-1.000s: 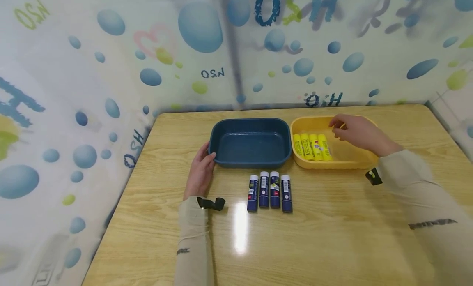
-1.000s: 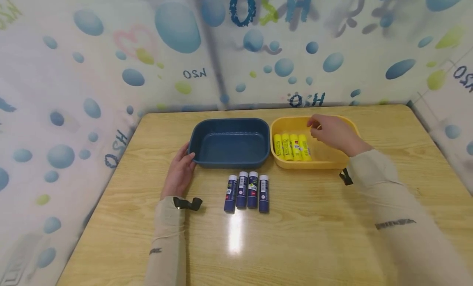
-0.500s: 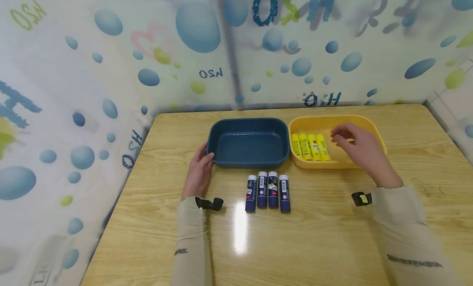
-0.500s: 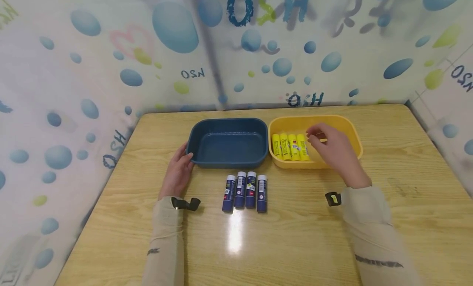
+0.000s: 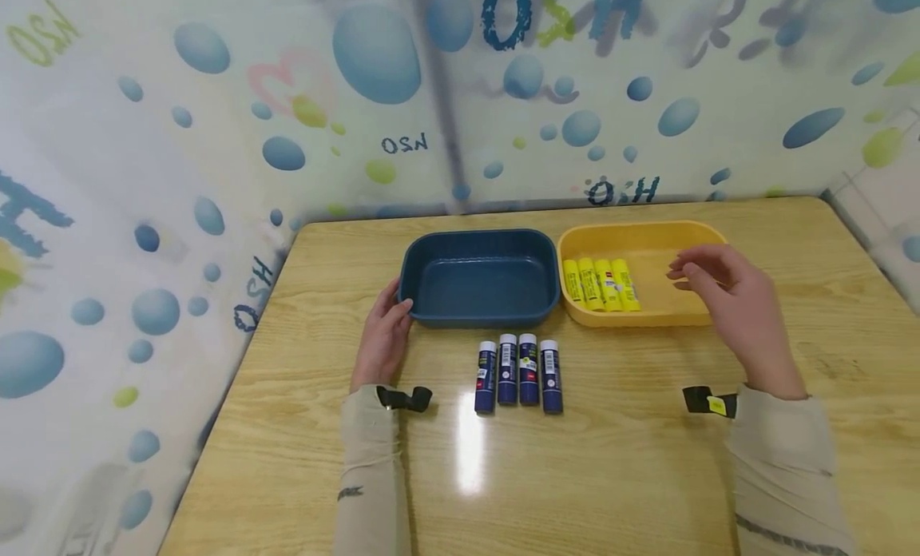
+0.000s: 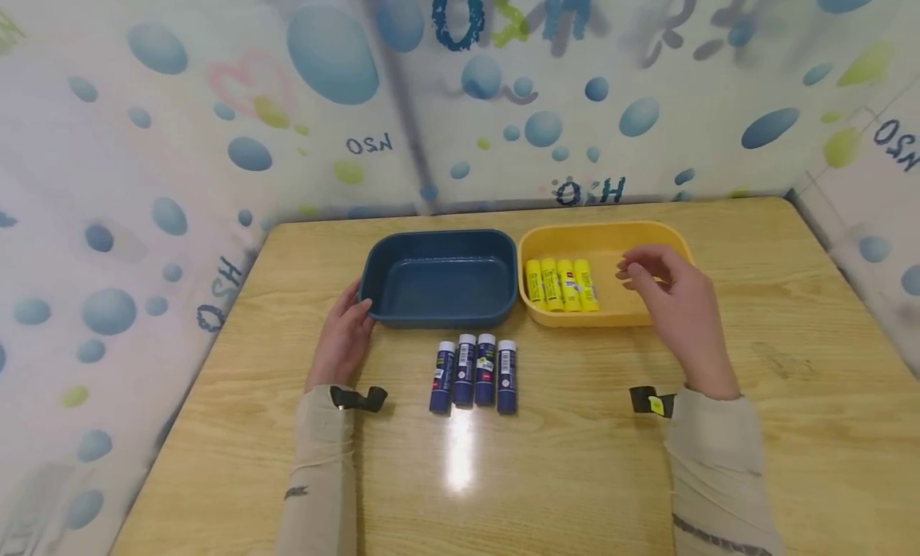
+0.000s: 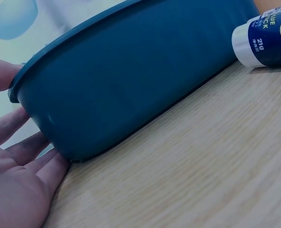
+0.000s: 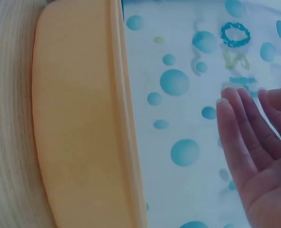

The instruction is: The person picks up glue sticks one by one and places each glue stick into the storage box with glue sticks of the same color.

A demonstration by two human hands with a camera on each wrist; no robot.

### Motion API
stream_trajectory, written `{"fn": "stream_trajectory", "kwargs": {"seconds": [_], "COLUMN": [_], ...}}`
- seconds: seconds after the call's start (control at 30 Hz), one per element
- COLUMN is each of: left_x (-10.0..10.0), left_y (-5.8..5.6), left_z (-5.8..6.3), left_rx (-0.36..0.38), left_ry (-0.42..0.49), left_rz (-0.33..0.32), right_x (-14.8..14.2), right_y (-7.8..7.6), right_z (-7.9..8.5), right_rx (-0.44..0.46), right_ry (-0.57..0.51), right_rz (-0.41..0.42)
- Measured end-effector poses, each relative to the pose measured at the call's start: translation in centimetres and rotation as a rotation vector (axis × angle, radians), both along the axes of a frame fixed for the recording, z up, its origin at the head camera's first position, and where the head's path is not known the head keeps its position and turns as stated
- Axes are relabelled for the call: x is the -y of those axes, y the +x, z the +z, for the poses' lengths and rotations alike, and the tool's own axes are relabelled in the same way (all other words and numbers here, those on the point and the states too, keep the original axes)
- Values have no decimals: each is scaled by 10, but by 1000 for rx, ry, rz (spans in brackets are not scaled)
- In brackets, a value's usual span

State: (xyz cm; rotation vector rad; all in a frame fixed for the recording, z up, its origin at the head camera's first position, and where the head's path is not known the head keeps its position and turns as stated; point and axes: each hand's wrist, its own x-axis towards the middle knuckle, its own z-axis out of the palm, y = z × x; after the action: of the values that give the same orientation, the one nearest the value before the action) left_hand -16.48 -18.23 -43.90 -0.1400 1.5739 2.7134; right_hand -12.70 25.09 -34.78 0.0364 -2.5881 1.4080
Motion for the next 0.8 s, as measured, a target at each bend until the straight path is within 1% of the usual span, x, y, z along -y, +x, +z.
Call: {"fn": "stream_trajectory", "kwargs": {"seconds": [0.13, 0.23, 0.4, 0.47, 0.53, 0.6, 0.8], "left_x": [0, 0, 1, 1, 2, 2, 1], "left_y": [0, 0, 0, -1, -1, -1, -2], "left_z": [1, 1, 0, -1, -1, -2, -4], "left_rx": [-6, -11, -24, -26, -28, -32, -41], "left_ry": [-1, -4, -19, -25, -25, -20, -3], "left_rz": [6, 2, -6, -7, -10, -18, -26], "right_x": [-12, -21, -34, -39, -43, -47, -55], "right_y": [0, -1, -5, -7, -7, -7, -8], "right_z": [-7, -12, -18, -20, -22, -25, -37], "right_rx": [-17, -7, 44, 71, 82, 77, -41], "right_ry": [-93, -146, -278, -344, -434, -559, -1104], "right_rz": [-65, -149, -317, -364, -387, -375, -255]}}
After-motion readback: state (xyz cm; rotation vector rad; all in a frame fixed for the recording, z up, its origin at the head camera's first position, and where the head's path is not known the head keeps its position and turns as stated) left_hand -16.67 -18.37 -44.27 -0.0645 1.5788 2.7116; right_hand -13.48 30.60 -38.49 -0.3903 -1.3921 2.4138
